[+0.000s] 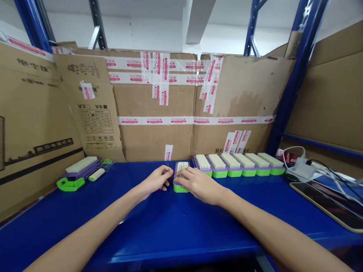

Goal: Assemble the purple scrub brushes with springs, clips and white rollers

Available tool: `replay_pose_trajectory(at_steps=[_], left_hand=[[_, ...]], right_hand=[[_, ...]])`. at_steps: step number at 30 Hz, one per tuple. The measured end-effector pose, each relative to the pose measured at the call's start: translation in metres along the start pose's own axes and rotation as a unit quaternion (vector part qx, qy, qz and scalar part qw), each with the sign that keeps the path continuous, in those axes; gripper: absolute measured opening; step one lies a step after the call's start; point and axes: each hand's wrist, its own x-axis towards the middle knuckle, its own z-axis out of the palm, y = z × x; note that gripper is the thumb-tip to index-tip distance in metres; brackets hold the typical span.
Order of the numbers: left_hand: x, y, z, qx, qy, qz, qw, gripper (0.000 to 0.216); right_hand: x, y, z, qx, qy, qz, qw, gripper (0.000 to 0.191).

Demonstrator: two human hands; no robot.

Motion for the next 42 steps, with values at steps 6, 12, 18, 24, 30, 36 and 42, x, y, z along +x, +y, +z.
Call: replay_pose_trajectory(at_steps=[6,12,18,24,30,36,42], left_hand=[[0.005,-0.008,0.001,0.008,0.010,0.022,1.000,0.030],[0.005,-0.011,0.000,0.018,-0.003,0.035,0.999,0.035],[0.003,-0.008,-0.001,0.055,-0.040,0.060,0.996,0.047],[0.002,-0.008,0.000,0.073,-0.049,0.070,0.994,0.048],[0.004,-0.012,0.001,0.106,-0.054,0.090,0.989,0.047],[0.000,-0.016,0.000,0.234,-0.014,0.175,0.956,0.040],[-0.011,-0.013,-0.002,0.400,-0.008,0.211,0.892,0.041]], right_hand=[[-0.003,0.009,0.008,-0.013,-0.022,0.067,0.997,0.038],[-0.003,0.006,0.013,-0.031,-0.030,0.109,0.993,0.047],[-0.004,0.007,0.012,-0.059,-0.054,0.141,0.987,0.051],[-0.003,0.003,0.007,-0.069,-0.071,0.160,0.982,0.052],[-0.002,0.002,0.006,-0.076,-0.079,0.184,0.977,0.051],[-0.001,0.002,0.006,-0.068,-0.072,0.190,0.977,0.051],[-0.002,-0.002,0.002,-0.036,-0.072,0.204,0.976,0.053]])
